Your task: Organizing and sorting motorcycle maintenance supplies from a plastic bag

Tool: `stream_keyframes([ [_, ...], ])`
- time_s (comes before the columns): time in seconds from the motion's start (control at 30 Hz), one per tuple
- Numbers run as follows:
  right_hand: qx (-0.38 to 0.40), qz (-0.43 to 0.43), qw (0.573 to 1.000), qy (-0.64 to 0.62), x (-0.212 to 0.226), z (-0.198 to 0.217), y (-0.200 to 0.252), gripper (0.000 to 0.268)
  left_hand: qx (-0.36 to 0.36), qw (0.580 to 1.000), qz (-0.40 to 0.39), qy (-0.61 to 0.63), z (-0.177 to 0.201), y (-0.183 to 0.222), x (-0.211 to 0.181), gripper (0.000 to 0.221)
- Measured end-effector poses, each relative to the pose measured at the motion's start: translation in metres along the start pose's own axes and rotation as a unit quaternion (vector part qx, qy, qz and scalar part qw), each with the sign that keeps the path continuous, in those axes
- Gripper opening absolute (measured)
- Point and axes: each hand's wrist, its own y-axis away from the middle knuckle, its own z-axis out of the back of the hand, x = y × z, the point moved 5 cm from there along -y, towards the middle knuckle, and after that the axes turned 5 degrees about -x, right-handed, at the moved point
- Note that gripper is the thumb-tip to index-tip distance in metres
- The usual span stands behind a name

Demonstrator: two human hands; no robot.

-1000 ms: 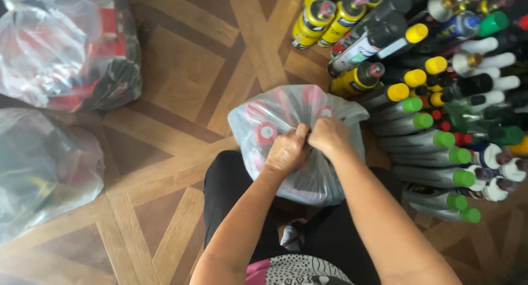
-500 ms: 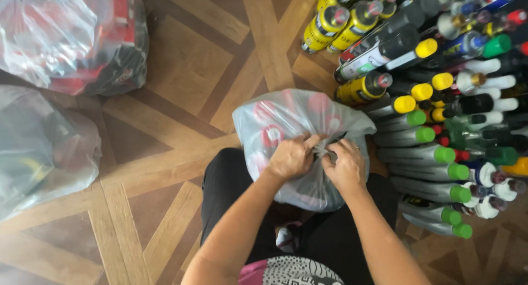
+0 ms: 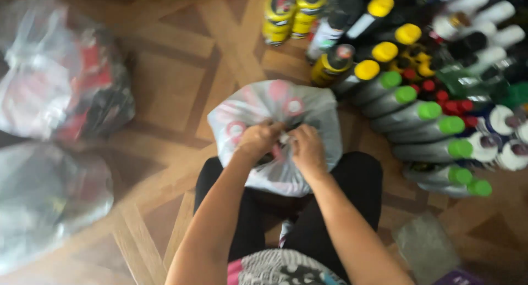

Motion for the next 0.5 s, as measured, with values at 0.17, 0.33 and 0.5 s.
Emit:
stream_keyframes([
  [0.17, -0.027, -0.039, 0.994, -0.097, -0.016, -0.002, -0.006, 0.016, 0.084, 0.975, 0.126, 0.16, -0.031, -0.015, 0.022, 0.033],
  [0.33, 0.015, -0.075, 0.988, -0.136, -0.018, 0.002, -0.008, 0.014, 0.27, 0.929, 0.198, 0.16, -0.024, -0.023, 0.021, 0.036],
  [0.5, 0.052, -0.105, 0.979, -0.17, -0.022, -0.006, -0.012, 0.016, 0.297, 0.932, 0.166, 0.127, -0.036, -0.034, 0.027, 0.033],
])
